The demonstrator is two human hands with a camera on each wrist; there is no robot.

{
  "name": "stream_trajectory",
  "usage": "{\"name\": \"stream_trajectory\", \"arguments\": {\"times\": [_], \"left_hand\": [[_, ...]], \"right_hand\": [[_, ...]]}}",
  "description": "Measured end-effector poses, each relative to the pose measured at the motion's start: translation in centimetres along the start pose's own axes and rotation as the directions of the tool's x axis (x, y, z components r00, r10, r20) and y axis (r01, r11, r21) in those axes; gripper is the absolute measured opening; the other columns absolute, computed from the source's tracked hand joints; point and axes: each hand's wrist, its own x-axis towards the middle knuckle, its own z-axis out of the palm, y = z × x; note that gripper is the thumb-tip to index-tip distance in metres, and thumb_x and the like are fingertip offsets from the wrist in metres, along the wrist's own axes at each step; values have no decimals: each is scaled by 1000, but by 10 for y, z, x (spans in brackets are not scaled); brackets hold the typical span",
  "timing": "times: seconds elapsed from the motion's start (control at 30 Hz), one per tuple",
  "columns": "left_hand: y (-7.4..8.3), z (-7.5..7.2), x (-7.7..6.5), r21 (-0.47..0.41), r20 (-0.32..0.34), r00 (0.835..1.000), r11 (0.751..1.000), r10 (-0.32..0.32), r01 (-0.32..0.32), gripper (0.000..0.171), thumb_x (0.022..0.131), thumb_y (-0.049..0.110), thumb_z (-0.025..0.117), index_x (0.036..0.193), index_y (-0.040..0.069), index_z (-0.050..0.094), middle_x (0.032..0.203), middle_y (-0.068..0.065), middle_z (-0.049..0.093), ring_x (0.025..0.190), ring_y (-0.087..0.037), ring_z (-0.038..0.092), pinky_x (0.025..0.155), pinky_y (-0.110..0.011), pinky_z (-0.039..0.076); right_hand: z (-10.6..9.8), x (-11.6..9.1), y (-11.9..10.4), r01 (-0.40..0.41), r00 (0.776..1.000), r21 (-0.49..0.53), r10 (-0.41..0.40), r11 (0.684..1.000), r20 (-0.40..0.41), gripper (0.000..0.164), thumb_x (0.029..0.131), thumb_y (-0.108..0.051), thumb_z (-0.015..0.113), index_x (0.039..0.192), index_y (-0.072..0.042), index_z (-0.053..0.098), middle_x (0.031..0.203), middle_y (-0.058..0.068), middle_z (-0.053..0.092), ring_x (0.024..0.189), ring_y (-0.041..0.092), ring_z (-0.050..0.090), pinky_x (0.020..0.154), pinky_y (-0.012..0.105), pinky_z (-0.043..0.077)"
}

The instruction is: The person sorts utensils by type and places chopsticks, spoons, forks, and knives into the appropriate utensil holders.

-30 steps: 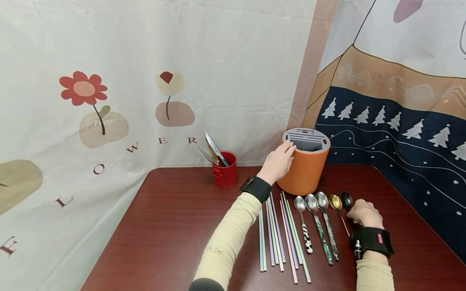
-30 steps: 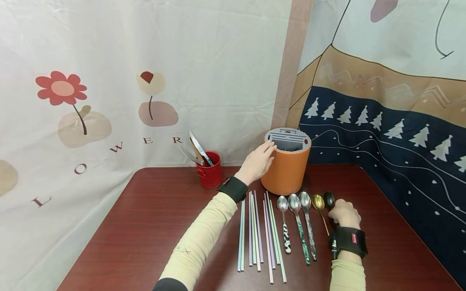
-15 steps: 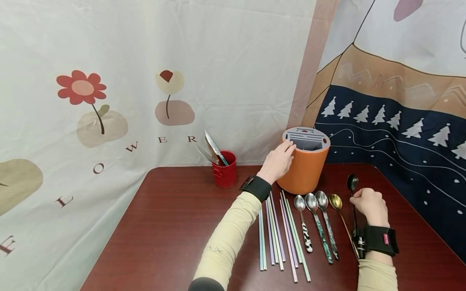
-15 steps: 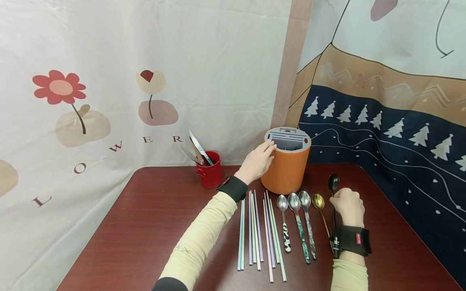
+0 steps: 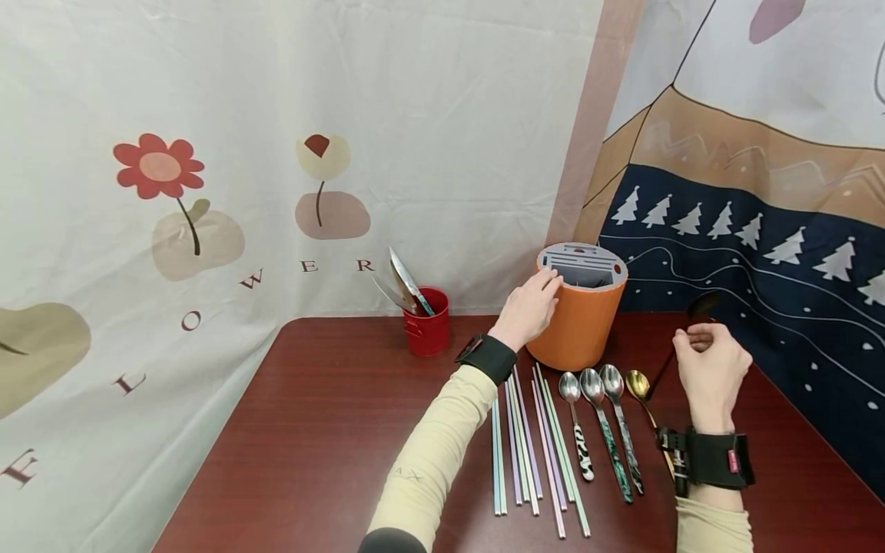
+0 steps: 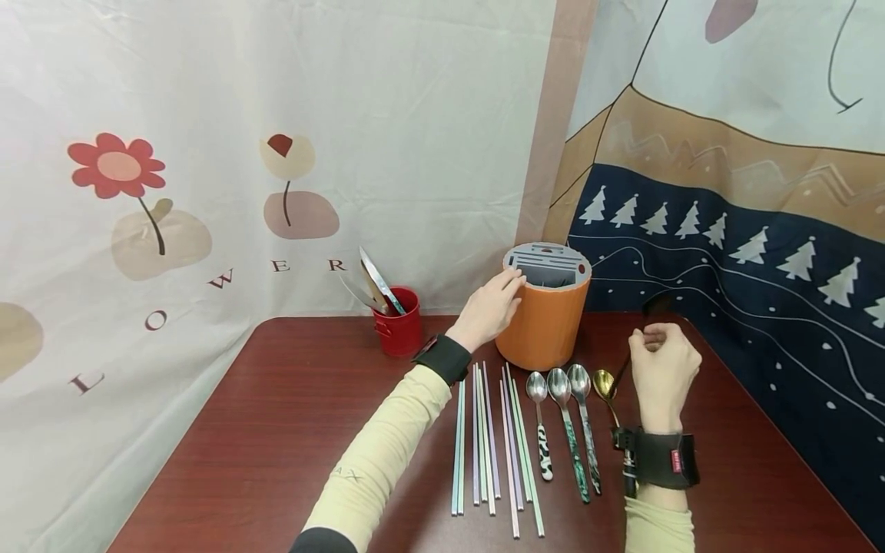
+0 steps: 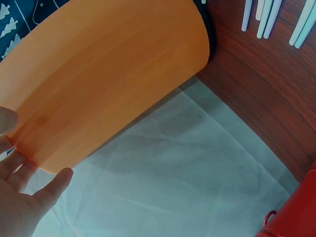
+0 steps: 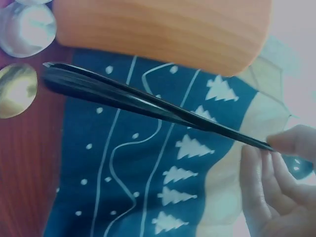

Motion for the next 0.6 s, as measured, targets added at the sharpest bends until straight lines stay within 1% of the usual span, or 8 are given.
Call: {"name": "stream_trajectory", "arguments": {"times": [0.07,0.13,0.17,0.27,0.3,0.4,0.5,0.6], "left_hand": [[0,0,0,3,1,1000,1000,-2,2,40,100,28,48,138,18,49,143,2,49,135,-10,43,99,-21,47],[0,0,0,9,0,1000,1000,0,0,39,100,28,47,138,18,50,143,2,49,135,-10,43,99,-21,47],[0,1,0,12,-1,1000,1000,1,-1,39,100,29,47,138,18,50,143,2,49,135,-10,43,98,-21,47],[1,0,1,21,-9,1000,1000,7,-7,39,100,29,48,137,18,50,142,2,50,135,-10,44,98,-21,47],[1,0,1,23,-12,1000,1000,9,-9,39,100,29,48,137,18,50,142,2,50,135,-10,44,98,-21,48],[1,-2,1,20,-19,1000,1000,13,-13,39,99,28,48,137,17,51,141,1,51,134,-10,45,97,-21,48],[2,-3,0,15,-20,1000,1000,13,-13,39,99,28,48,137,17,51,141,1,51,134,-10,45,98,-21,48],[2,-3,0,14,-18,1000,1000,10,-9,39,99,28,48,137,17,50,141,1,51,134,-10,45,97,-21,48]], "right_hand": [[-1,-2,-8,18,998,62,-14,998,-66,23,86,-16,61,93,5,66,64,-38,38,60,-22,35,70,13,30],[-4,-3,-15,38,991,112,-24,993,-129,20,85,-16,62,89,2,67,65,-41,39,60,-22,38,70,9,30],[-5,-3,-19,49,987,134,-27,990,-160,17,85,-16,62,86,0,67,66,-41,40,60,-22,39,69,7,31],[-10,-1,-30,80,966,220,-21,972,-258,6,84,-17,64,79,-15,67,69,-40,46,59,-22,44,62,2,35],[-11,1,-34,97,957,249,-22,964,-291,7,84,-18,65,77,-21,65,69,-38,48,59,-22,46,61,2,38],[-14,9,-48,134,924,336,4,932,-382,10,84,-20,67,78,-28,63,68,-34,54,59,-18,52,61,3,42],[-14,20,-63,151,894,410,53,899,-445,8,83,-18,69,79,-23,64,70,-27,57,60,-13,57,60,4,44],[-8,31,-77,165,878,513,112,842,-466,8,82,-12,69,78,-16,64,72,-17,59,62,-5,62,61,7,48]]}}
